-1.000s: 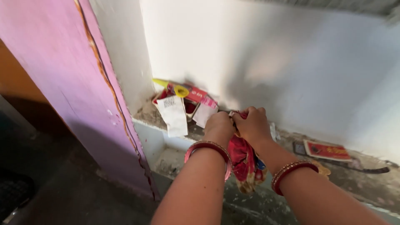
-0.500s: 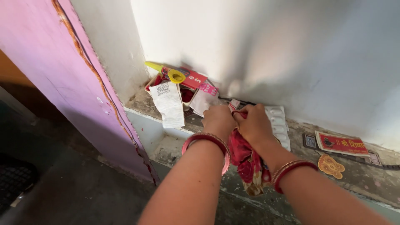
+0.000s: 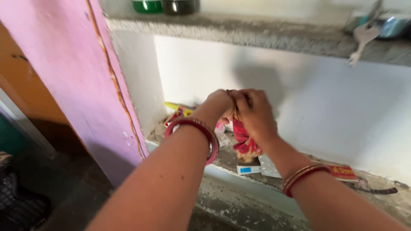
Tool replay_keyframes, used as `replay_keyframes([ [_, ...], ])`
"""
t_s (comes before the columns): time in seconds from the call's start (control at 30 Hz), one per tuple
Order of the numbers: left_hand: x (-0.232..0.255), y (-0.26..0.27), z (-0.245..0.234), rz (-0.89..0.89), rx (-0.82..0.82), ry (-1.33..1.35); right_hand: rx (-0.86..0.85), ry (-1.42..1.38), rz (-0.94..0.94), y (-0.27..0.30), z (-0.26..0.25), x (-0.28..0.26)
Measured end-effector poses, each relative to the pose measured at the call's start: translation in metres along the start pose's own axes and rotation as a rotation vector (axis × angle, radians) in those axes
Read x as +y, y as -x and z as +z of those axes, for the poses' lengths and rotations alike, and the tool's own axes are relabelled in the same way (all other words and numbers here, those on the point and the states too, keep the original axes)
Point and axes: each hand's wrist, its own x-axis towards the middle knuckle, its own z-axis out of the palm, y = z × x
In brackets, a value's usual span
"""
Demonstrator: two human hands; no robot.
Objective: The person wipes two built-in shelves with a patterned cloth, moving aside bottles, pill packs, a key, and small boxes to clean the surfaces and back walls. The person repeatedly wipes the same areas and repositions items multiple times.
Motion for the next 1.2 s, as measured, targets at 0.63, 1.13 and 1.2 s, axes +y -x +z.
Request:
replay_keyframes([
  [0.63,0.106,0.265,-0.133,0.37,0.167,0.708,-0.074,-0.316,-0.037,-0.017,-0.104,-0.141],
  [1.13,0.143,0.247,-0.173,0.348,0.471,1.789,0.174,0.158,-0.544,-0.021,-0.165,-0.174],
  [1.2,0.152,0.271,-0.166,0.285,0.525,1.77,0.01,-0.255,-0.099,-0.037,-0.169,-0.174],
])
